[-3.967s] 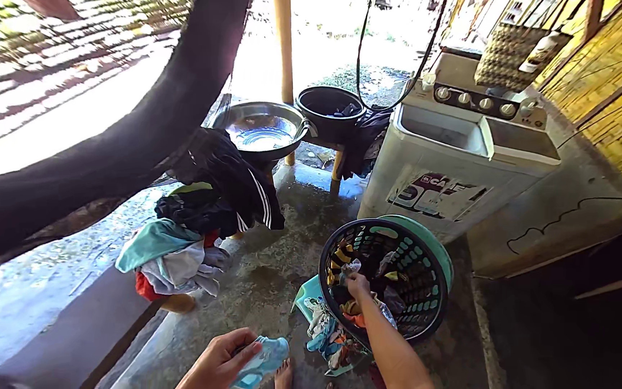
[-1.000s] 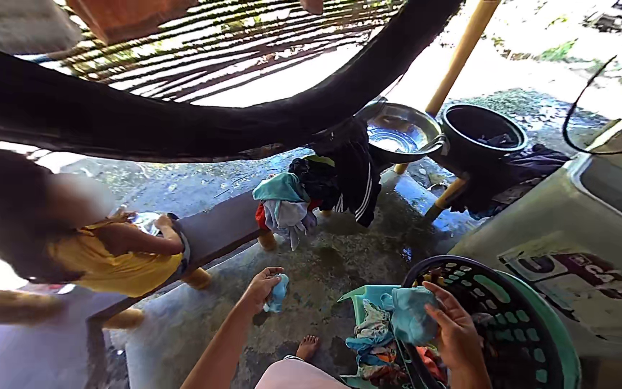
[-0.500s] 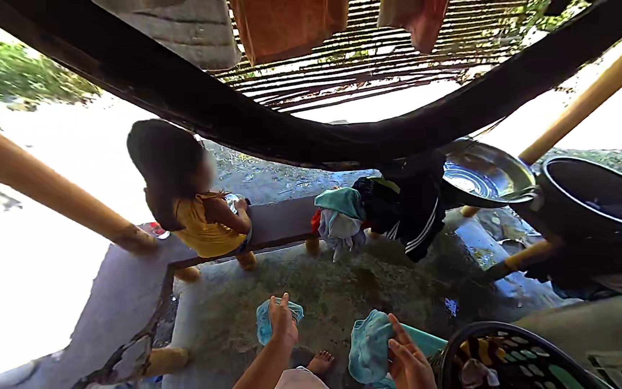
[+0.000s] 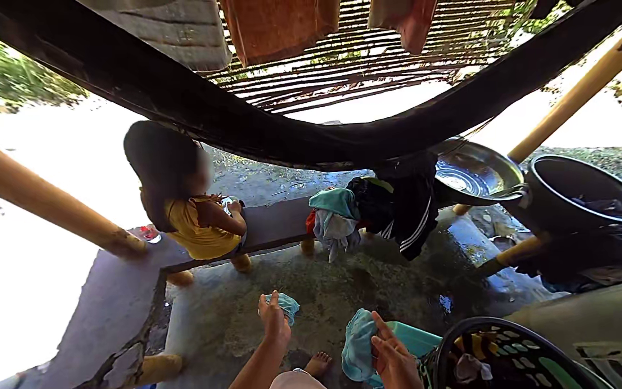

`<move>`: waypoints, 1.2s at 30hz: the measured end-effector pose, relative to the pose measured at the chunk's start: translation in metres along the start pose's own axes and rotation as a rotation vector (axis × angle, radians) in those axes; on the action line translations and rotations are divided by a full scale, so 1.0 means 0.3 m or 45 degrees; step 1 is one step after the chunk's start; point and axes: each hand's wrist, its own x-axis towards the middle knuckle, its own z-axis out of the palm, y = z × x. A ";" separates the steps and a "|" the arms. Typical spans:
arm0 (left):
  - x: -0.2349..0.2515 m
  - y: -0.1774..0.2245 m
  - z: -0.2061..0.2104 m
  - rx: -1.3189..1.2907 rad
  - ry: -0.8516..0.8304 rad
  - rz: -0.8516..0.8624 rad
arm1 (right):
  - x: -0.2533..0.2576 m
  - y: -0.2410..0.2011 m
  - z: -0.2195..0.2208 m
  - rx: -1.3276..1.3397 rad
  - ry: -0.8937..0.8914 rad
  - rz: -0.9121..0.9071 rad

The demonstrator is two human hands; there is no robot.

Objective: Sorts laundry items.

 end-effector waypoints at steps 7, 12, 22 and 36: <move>0.003 0.008 -0.006 0.013 -0.033 0.024 | 0.002 0.010 0.007 0.021 0.001 0.022; 0.002 0.011 -0.001 0.007 -0.023 0.014 | 0.005 0.009 0.005 0.028 0.002 0.018; 0.009 0.005 -0.002 -0.007 -0.013 0.012 | 0.015 0.013 0.007 0.037 0.029 0.043; -0.004 0.007 -0.005 0.000 -0.034 0.032 | 0.017 0.017 0.007 0.051 0.059 0.049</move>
